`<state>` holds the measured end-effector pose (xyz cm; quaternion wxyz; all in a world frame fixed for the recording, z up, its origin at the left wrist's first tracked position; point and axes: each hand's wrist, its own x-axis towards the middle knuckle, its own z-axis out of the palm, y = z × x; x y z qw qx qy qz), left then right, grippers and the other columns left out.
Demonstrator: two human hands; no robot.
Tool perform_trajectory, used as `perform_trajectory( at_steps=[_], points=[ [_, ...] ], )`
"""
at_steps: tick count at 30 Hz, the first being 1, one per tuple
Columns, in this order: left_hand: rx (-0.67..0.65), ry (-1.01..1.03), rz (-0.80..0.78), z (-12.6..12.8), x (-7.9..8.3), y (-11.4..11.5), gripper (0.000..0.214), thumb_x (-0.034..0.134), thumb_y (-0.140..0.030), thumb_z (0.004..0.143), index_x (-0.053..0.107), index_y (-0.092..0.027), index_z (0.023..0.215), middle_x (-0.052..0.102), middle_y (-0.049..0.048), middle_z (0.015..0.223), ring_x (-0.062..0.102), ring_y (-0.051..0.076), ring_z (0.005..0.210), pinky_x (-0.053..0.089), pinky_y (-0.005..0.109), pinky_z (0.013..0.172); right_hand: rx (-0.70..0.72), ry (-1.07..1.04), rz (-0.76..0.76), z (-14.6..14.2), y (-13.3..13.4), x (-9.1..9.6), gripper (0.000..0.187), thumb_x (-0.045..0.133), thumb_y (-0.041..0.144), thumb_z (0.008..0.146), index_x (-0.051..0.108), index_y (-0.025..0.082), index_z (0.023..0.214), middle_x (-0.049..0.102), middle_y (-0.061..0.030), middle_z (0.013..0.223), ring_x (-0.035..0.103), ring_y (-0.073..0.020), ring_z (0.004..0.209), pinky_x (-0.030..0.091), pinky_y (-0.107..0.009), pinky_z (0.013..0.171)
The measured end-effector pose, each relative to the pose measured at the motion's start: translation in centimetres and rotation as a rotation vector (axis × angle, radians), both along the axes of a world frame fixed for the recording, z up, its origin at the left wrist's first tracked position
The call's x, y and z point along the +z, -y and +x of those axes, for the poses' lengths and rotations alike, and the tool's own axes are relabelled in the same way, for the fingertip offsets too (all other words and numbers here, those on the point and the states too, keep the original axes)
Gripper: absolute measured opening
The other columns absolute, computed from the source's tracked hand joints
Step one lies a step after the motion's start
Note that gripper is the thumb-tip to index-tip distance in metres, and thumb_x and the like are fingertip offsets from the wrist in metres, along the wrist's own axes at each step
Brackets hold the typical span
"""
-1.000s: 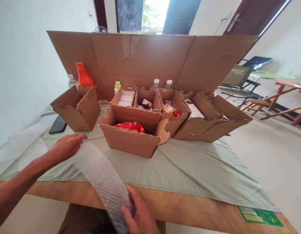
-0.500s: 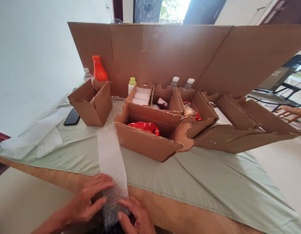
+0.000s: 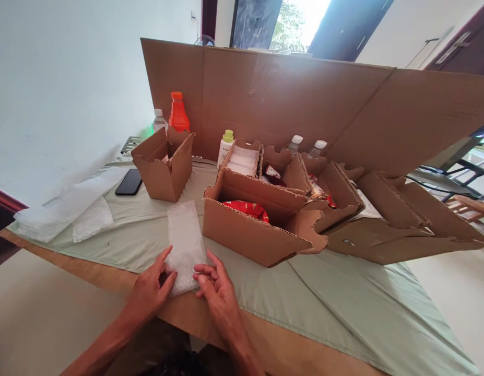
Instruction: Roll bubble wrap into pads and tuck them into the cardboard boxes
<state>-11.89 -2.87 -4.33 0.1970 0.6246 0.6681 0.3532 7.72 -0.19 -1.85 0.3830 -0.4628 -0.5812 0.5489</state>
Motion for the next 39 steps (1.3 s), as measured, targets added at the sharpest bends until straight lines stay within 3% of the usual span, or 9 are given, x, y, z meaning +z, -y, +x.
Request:
perform_trajectory(
  at_steps=[3,6,10,15,20,27,32,35,39],
  points=[
    [0.003,-0.124,0.045,0.1,-0.6,-0.3,0.056,0.046,-0.023,0.093,0.043,-0.016,0.149,0.069,0.0015,0.080,0.067,0.020,0.073,0.053,0.032,0.072,0.007,0.283,0.325,1.4,0.5,-0.1,0.036,0.051,0.027,0.096,0.065,0.023,0.129,0.073,-0.0122,0.123,0.070,-0.0247,0.110,0.061,-0.040,0.089],
    [0.006,-0.237,0.051,0.1,-1.0,-0.5,0.057,0.049,-0.021,0.093,0.043,-0.018,0.149,0.068,0.0010,0.078,0.067,0.020,0.071,0.052,0.032,0.070,0.149,0.581,0.631,1.8,0.1,-0.8,0.050,0.053,0.010,0.084,0.065,0.024,0.131,0.067,-0.0113,0.136,0.061,-0.0277,0.128,0.052,-0.050,0.105],
    [0.013,-0.317,0.137,-0.3,-0.5,-0.3,0.053,0.053,-0.023,0.094,0.045,-0.019,0.146,0.069,0.0044,0.088,0.069,0.023,0.080,0.055,0.035,0.075,0.247,0.822,0.760,0.9,-1.0,-2.0,0.050,0.051,0.002,0.082,0.068,0.023,0.125,0.065,-0.0116,0.140,0.054,-0.0316,0.136,0.053,-0.052,0.100],
    [-0.141,-0.286,0.367,-0.6,0.7,2.8,0.048,0.062,-0.031,0.093,0.052,-0.023,0.139,0.066,0.0129,0.126,0.064,0.029,0.116,0.053,0.045,0.097,0.284,0.771,0.766,0.9,-0.1,-0.4,0.045,0.049,-0.003,0.085,0.071,0.022,0.115,0.073,-0.0096,0.125,0.063,-0.0290,0.122,0.052,-0.048,0.097],
    [-0.275,-0.190,0.331,-0.2,0.4,4.8,0.024,0.056,-0.018,0.095,0.065,-0.025,0.117,0.078,0.0041,0.098,0.072,0.022,0.088,0.056,0.036,0.079,0.376,0.709,0.625,1.5,1.5,1.4,0.036,0.051,0.008,0.095,0.069,0.026,0.121,0.076,-0.0032,0.102,0.067,-0.0217,0.097,0.053,-0.042,0.094],
    [-0.156,-0.119,0.098,-0.4,0.2,3.1,0.023,0.054,-0.027,0.097,0.069,-0.022,0.114,0.074,0.0060,0.094,0.071,0.023,0.086,0.060,0.038,0.074,0.052,0.640,0.768,1.7,1.7,0.6,0.030,0.052,0.017,0.098,0.065,0.023,0.124,0.071,-0.0110,0.117,0.066,-0.0251,0.103,0.056,-0.043,0.089],
    [-0.077,-0.180,0.198,-0.4,0.3,3.2,0.026,0.056,-0.025,0.095,0.066,-0.023,0.120,0.068,0.0104,0.115,0.068,0.026,0.104,0.059,0.040,0.085,0.250,0.720,0.838,1.5,2.1,0.4,0.036,0.058,0.007,0.091,0.064,0.022,0.122,0.068,-0.0101,0.130,0.059,-0.0287,0.123,0.053,-0.048,0.099],
    [-0.160,-0.192,0.319,-0.9,0.9,4.2,0.024,0.061,-0.028,0.094,0.067,-0.024,0.117,0.069,0.0099,0.116,0.066,0.027,0.107,0.056,0.043,0.091,0.257,0.660,0.787,1.3,2.0,0.8,0.031,0.057,0.005,0.092,0.067,0.022,0.117,0.073,-0.0080,0.115,0.064,-0.0257,0.111,0.054,-0.044,0.094],
    [-0.277,-0.151,0.312,-1.6,1.6,5.3,0.024,0.061,-0.024,0.094,0.065,-0.025,0.118,0.076,0.0038,0.098,0.068,0.023,0.089,0.055,0.037,0.081,0.336,0.591,0.579,1.5,2.3,1.6,0.028,0.060,0.011,0.094,0.069,0.025,0.116,0.073,-0.0038,0.099,0.065,-0.0220,0.094,0.055,-0.040,0.087]
  ],
)
